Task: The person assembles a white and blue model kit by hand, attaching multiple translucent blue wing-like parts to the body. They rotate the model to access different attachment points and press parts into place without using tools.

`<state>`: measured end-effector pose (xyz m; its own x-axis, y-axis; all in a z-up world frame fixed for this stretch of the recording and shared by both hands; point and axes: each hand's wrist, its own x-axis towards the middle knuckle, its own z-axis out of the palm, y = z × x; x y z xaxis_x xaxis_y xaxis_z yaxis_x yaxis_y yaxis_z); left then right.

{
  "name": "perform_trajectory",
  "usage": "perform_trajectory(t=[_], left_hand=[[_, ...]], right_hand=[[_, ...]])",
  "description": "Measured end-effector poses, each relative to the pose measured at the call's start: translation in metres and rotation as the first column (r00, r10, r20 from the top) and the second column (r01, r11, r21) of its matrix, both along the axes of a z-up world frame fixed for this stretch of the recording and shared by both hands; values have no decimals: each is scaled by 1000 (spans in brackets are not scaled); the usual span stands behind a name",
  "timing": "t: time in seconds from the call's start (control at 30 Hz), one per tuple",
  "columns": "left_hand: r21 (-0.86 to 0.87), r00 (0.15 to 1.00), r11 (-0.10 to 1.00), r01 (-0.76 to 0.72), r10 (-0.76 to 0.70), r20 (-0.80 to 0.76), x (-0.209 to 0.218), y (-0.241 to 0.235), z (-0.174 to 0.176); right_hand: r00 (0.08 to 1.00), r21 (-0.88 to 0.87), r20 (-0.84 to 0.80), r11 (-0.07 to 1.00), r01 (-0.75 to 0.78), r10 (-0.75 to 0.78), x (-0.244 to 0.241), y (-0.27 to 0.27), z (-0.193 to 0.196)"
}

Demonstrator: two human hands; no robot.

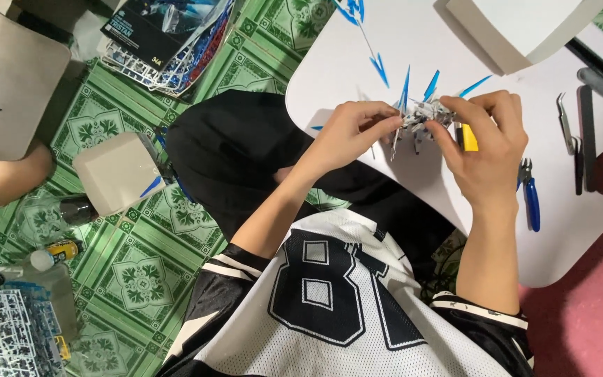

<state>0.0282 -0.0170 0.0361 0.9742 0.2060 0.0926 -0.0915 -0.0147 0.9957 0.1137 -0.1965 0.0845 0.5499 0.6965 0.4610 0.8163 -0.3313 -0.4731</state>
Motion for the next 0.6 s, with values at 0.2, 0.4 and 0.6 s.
perform_trajectory(t=[0.2, 0.4, 0.6], left_hand=[[-43, 998, 997, 62, -61, 20, -4, -6, -20], [146, 996, 985, -92, 91, 18, -2, -29, -23], [281, 991, 951, -128, 135, -7, -1, -32, -14]], right_hand=[[1000, 40, 2, 999, -11, 11, 1, -4, -4], [1000, -3, 10, 1000, 9, -9, -9, -8, 0], [999, -2, -29, 1000, -22, 22, -16, -12, 2]])
